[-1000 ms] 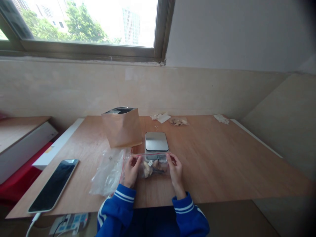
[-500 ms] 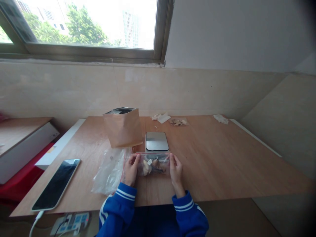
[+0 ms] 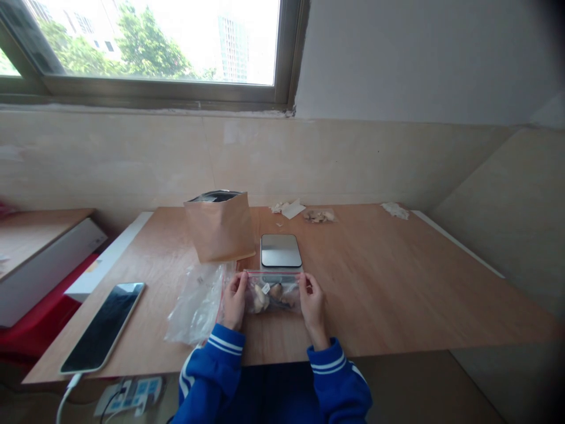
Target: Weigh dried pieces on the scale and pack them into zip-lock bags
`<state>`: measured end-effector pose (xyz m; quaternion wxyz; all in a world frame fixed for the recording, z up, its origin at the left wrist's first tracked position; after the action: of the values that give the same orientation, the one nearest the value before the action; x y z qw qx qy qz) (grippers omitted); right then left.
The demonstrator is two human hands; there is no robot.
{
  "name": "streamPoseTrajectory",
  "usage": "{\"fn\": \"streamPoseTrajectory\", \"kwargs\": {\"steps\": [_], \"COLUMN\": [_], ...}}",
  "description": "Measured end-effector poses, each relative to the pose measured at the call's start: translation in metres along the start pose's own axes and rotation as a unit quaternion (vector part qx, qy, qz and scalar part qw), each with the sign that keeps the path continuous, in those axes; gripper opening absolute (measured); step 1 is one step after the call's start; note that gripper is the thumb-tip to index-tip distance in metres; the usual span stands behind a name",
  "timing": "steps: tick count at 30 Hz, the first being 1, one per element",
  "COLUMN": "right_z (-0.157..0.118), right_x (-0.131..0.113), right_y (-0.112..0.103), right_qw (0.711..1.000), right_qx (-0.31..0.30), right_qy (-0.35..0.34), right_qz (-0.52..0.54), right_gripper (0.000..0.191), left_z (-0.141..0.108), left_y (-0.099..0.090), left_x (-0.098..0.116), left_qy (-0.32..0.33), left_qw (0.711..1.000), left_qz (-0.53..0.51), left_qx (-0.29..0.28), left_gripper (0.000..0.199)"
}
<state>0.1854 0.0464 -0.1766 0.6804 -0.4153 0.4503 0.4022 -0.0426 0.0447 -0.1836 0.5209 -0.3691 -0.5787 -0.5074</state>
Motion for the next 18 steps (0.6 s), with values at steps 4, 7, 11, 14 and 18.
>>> {"fn": "streamPoseTrajectory", "kwargs": {"steps": [4, 7, 11, 14, 18], "right_z": [0.000, -0.001, -0.001, -0.002, -0.004], "right_x": [0.005, 0.006, 0.001, -0.001, -0.002], "right_y": [-0.001, -0.003, -0.003, -0.001, 0.002], "right_qw": [1.000, 1.000, 1.000, 0.999, 0.998], "right_qx": [-0.003, -0.005, -0.010, -0.023, -0.038], "right_qy": [0.006, 0.008, 0.019, 0.031, 0.023], "right_qz": [0.007, 0.009, 0.006, 0.024, 0.046], "right_gripper": [0.048, 0.046, 0.046, 0.043, 0.039], "left_z": [-0.001, -0.002, -0.003, -0.004, -0.005], "left_y": [0.004, 0.007, 0.009, 0.011, 0.009], "left_x": [-0.002, -0.004, -0.002, 0.001, 0.000], "left_qy": [-0.027, -0.057, -0.060, -0.049, -0.045], "left_qw": [0.999, 0.996, 0.995, 0.995, 0.996], "left_qz": [-0.025, -0.058, -0.061, -0.045, -0.043], "left_qx": [-0.019, -0.038, -0.055, -0.071, -0.067], "left_gripper": [0.045, 0.044, 0.044, 0.040, 0.038]}}
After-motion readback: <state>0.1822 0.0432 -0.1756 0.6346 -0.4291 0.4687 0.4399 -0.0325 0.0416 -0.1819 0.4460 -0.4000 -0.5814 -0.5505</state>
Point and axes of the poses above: each hand's wrist, its own z-axis towards the middle knuckle, its own y-axis out of the palm, x = y × z, the point moved 5 cm from there along z, towards the middle knuckle, and after that the axes turned 7 degrees about -x, right-handed, at the moved point
